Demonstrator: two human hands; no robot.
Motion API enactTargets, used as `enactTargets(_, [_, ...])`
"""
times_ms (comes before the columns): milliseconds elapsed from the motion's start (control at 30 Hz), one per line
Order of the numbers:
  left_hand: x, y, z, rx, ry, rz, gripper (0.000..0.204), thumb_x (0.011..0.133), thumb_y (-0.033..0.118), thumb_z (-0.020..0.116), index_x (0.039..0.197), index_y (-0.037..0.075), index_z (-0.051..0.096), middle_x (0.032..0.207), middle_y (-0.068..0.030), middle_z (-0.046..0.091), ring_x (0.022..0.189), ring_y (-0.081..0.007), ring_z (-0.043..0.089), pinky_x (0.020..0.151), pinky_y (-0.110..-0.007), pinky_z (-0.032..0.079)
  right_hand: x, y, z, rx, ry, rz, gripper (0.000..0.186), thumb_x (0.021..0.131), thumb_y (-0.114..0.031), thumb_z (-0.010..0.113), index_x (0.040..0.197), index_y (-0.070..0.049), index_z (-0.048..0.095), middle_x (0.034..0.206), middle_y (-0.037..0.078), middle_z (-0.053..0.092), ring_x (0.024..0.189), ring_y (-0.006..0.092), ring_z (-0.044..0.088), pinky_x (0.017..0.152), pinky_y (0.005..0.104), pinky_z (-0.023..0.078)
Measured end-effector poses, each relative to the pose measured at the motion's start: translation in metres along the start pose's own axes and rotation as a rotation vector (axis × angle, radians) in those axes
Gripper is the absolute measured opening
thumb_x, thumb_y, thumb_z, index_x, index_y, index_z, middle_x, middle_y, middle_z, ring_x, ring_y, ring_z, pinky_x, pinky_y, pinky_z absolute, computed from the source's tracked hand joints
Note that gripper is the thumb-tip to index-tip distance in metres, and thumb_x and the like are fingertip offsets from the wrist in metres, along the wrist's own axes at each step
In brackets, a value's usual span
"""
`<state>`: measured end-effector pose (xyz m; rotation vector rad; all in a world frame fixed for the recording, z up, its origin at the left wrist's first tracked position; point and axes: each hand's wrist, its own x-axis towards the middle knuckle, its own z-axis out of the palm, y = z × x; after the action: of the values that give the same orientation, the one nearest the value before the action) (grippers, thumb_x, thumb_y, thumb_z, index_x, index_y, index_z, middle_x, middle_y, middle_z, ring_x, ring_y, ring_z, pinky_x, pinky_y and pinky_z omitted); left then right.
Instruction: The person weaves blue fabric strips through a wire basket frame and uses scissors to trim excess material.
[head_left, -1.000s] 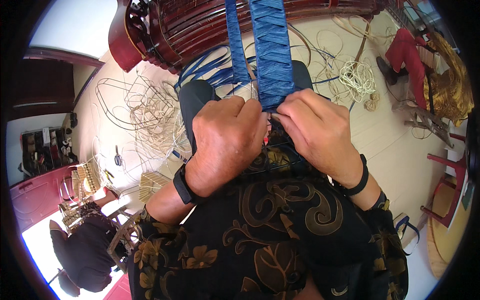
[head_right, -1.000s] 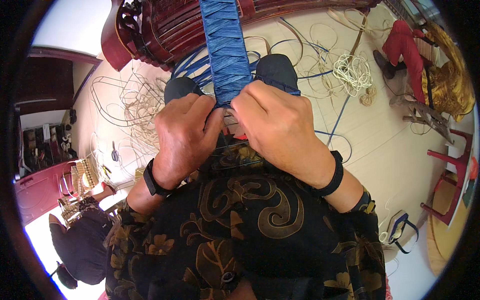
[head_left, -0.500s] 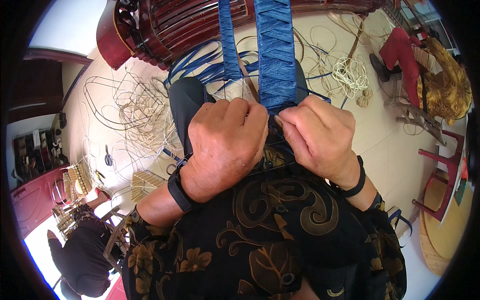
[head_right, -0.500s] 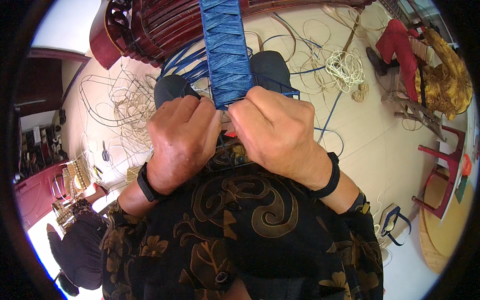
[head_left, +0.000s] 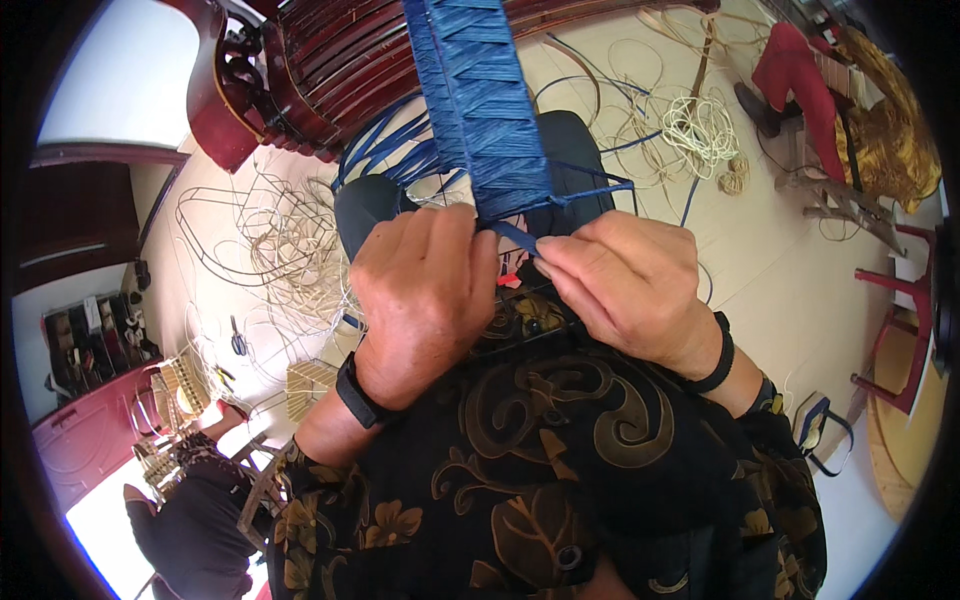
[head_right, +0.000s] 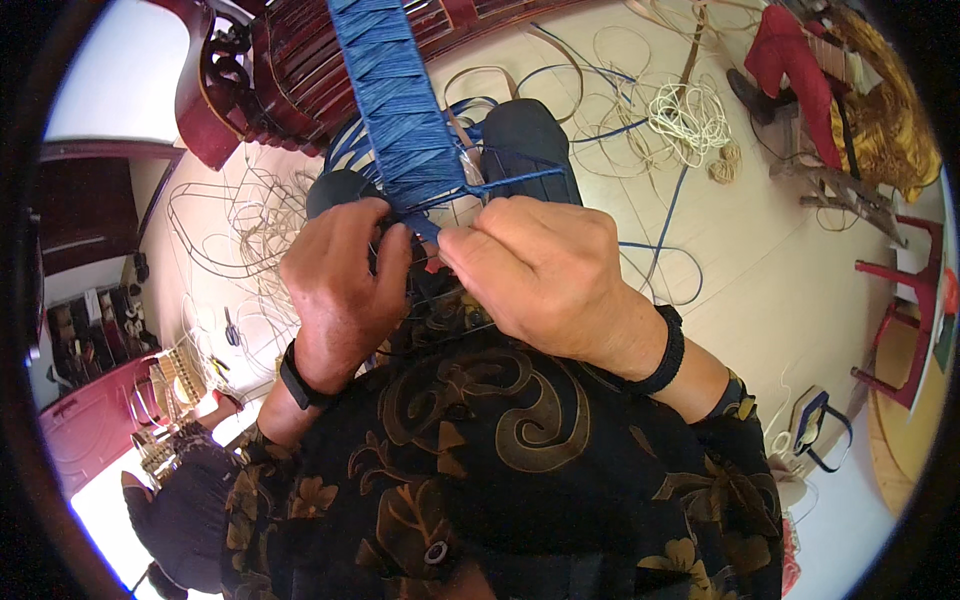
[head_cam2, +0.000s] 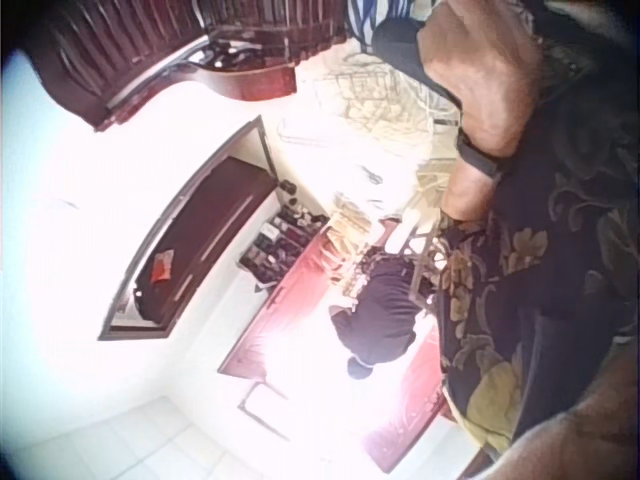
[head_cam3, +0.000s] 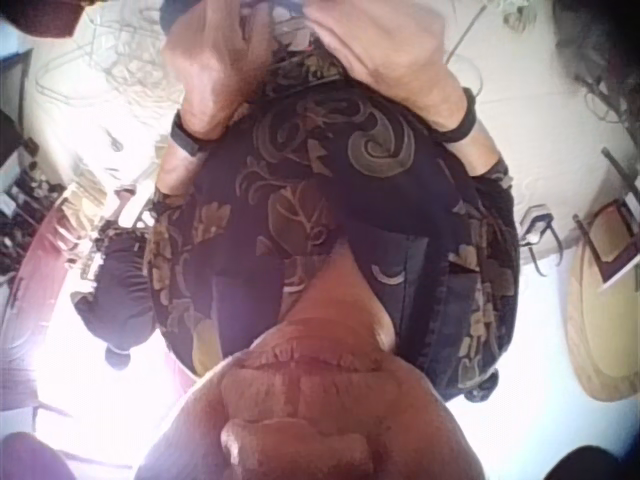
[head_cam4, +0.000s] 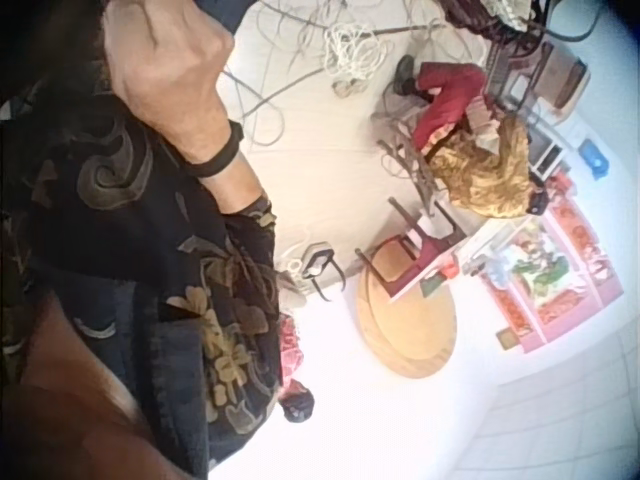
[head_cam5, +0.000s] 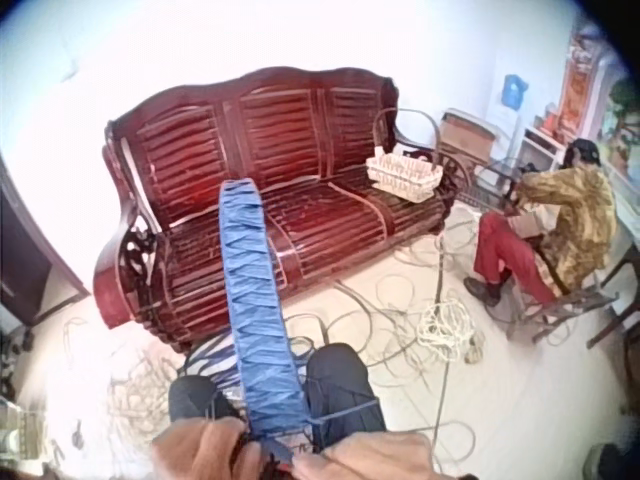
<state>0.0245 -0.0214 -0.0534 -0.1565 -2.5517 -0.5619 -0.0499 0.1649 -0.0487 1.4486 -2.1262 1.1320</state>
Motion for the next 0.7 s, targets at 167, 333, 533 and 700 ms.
enactTargets(167, [-0.002, 0.005, -0.001, 0.023, 0.043, 0.043, 0.016, 0.074, 0.0, 0.069, 0.088, 0.005, 0.065, 0.071, -0.0072, 0.056, 0.06, -0.0259, 0.054, 0.055, -0.038, 0.041, -0.011, -0.004, -0.005, -0.01, 0.038, 0.026, 0.023, 0.067, -0.002, 0.078, 0.088, -0.002, 0.067, 0.07, 0.006, 0.057, 0.056, 0.0197, 0.06, 0.046, 0.0298, 0.046])
enactTargets(333, [-0.004, 0.004, 0.001, 0.03, 0.065, 0.112, 0.018, 0.073, -0.001, 0.07, 0.09, 0.007, 0.068, 0.072, -0.0056, 0.057, 0.061, -0.0242, 0.056, 0.056, -0.035, 0.043, -0.017, -0.007, -0.003, 0.044, 0.075, 0.065, 0.023, 0.069, -0.003, 0.077, 0.089, -0.003, 0.066, 0.073, 0.006, 0.057, 0.059, 0.0209, 0.061, 0.048, 0.0306, 0.048])
enactTargets(533, [-0.005, 0.004, 0.0, -0.05, 0.048, 0.06, 0.016, 0.074, -0.001, 0.07, 0.088, 0.007, 0.068, 0.071, -0.0054, 0.057, 0.061, -0.0236, 0.058, 0.055, -0.035, 0.043, -0.018, -0.008, -0.009, 0.068, -0.008, 0.14, 0.026, 0.072, -0.005, 0.078, 0.096, -0.005, 0.066, 0.077, 0.007, 0.058, 0.062, 0.0234, 0.062, 0.052, 0.0329, 0.05])
enactTargets(700, [-0.007, 0.003, 0.0, -0.037, 0.064, 0.081, 0.018, 0.071, 0.0, 0.069, 0.087, 0.009, 0.068, 0.07, -0.0051, 0.056, 0.06, -0.0237, 0.056, 0.055, -0.035, 0.043, -0.016, -0.01, -0.009, 0.107, -0.048, 0.193, 0.033, 0.074, -0.006, 0.078, 0.103, -0.006, 0.064, 0.077, 0.008, 0.059, 0.065, 0.025, 0.063, 0.055, 0.0343, 0.051])
